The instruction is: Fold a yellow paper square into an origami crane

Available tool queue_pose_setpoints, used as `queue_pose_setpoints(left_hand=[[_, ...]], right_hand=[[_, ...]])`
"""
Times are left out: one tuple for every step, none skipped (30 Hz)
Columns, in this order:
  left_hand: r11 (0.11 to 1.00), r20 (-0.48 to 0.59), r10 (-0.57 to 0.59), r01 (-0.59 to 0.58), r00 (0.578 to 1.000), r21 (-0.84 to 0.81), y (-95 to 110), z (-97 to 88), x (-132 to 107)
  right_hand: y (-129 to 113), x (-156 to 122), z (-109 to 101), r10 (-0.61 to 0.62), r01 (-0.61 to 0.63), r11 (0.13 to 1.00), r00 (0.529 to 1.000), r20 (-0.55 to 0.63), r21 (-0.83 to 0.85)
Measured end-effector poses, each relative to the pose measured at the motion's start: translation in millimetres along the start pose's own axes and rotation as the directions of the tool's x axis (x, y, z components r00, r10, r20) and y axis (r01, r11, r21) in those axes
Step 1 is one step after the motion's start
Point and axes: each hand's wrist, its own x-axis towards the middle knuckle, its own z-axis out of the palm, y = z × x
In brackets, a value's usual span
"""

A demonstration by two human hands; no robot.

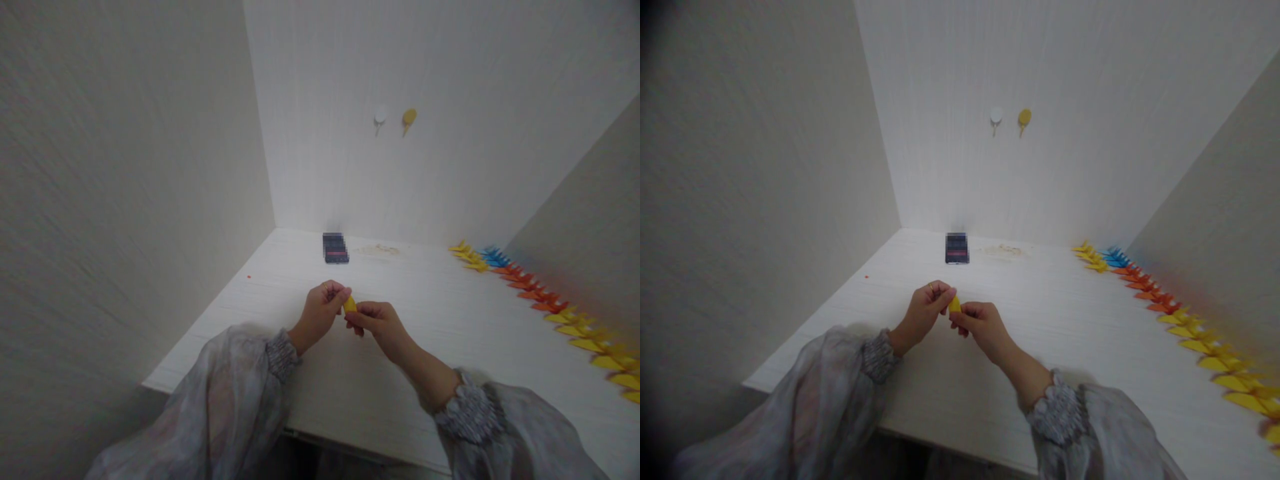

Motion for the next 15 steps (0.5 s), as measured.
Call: queue_pose_setpoints(left_hand=[[1.000, -0.002, -0.003, 0.003, 1.000, -0.001, 0.0, 0.1, 0.0], [1.000, -0.004, -0.007, 0.007, 1.000, -0.001, -0.1, 0.1, 0.0], [1.000, -0.007, -0.011, 0.011, 1.000, 0.001, -0.4, 0.0, 0.0], [1.000, -0.009, -0.015, 0.015, 1.000, 0.002, -0.8, -0.3, 0.0], [1.000, -0.009, -0.017, 0.017, 1.000, 0.002, -1.1, -0.7, 0.0], [1.000, -0.007, -0.019, 0.019, 1.000, -0.001, -1.3, -1.0, -0.1], [1.000, -0.003, -0.020, 0.020, 1.000, -0.009, -1.3, -1.3, -0.3], [1.000, 0.004, -0.020, 0.020, 1.000, -0.022, -1.0, -1.4, -0.6], [0.999, 0.014, -0.022, 0.023, 1.000, -0.042, -0.4, -1.3, -0.9], [0.998, 0.028, -0.024, 0.026, 0.999, -0.066, 0.5, -1.0, -1.2], [0.995, 0.043, -0.024, 0.028, 0.999, -0.092, 1.4, -0.6, -1.5], [0.993, 0.058, -0.022, 0.029, 0.998, -0.118, 2.3, 0.0, -1.8], [0.989, 0.072, -0.021, 0.031, 0.997, -0.145, 2.9, 0.7, -1.9], [0.984, 0.086, -0.017, 0.032, 0.996, -0.175, 3.1, 1.4, -1.9], [0.979, 0.103, -0.011, 0.032, 0.995, -0.202, 2.9, 2.0, -1.9]], right_hand=[[-0.1, 0.0, 0.2, 0.005, -0.005, 1.000, 1.000, -0.006, -0.001], [-0.1, -0.1, 0.4, 0.010, -0.011, 1.000, 1.000, -0.010, -0.008], [0.0, -0.1, 0.6, 0.017, -0.017, 1.000, 1.000, -0.014, -0.017], [0.1, -0.2, 0.7, 0.024, -0.025, 0.999, 1.000, -0.015, -0.026], [0.3, -0.3, 0.7, 0.030, -0.031, 0.999, 0.999, -0.011, -0.034], [0.4, -0.4, 0.4, 0.033, -0.033, 0.999, 0.999, -0.004, -0.038], [0.5, -0.5, 0.1, 0.033, -0.032, 0.999, 0.999, 0.003, -0.038], [0.6, -0.7, -0.4, 0.029, -0.029, 0.999, 1.000, 0.010, -0.033], [0.6, -0.9, -0.9, 0.025, -0.024, 0.999, 1.000, 0.014, -0.027], [0.7, -1.0, -1.3, 0.020, -0.020, 1.000, 1.000, 0.013, -0.021], [0.8, -1.1, -1.7, 0.014, -0.014, 1.000, 1.000, 0.001, -0.020], [0.9, -1.0, -2.0, 0.007, -0.008, 1.000, 1.000, -0.021, -0.026], [1.2, -0.8, -2.4, -0.004, 0.002, 0.999, 0.999, -0.053, -0.042], [1.5, -0.4, -2.8, -0.022, 0.016, 0.998, 0.996, -0.088, -0.065], [1.8, 0.1, -3.2, -0.043, 0.031, 0.995, 0.991, -0.127, -0.092]])
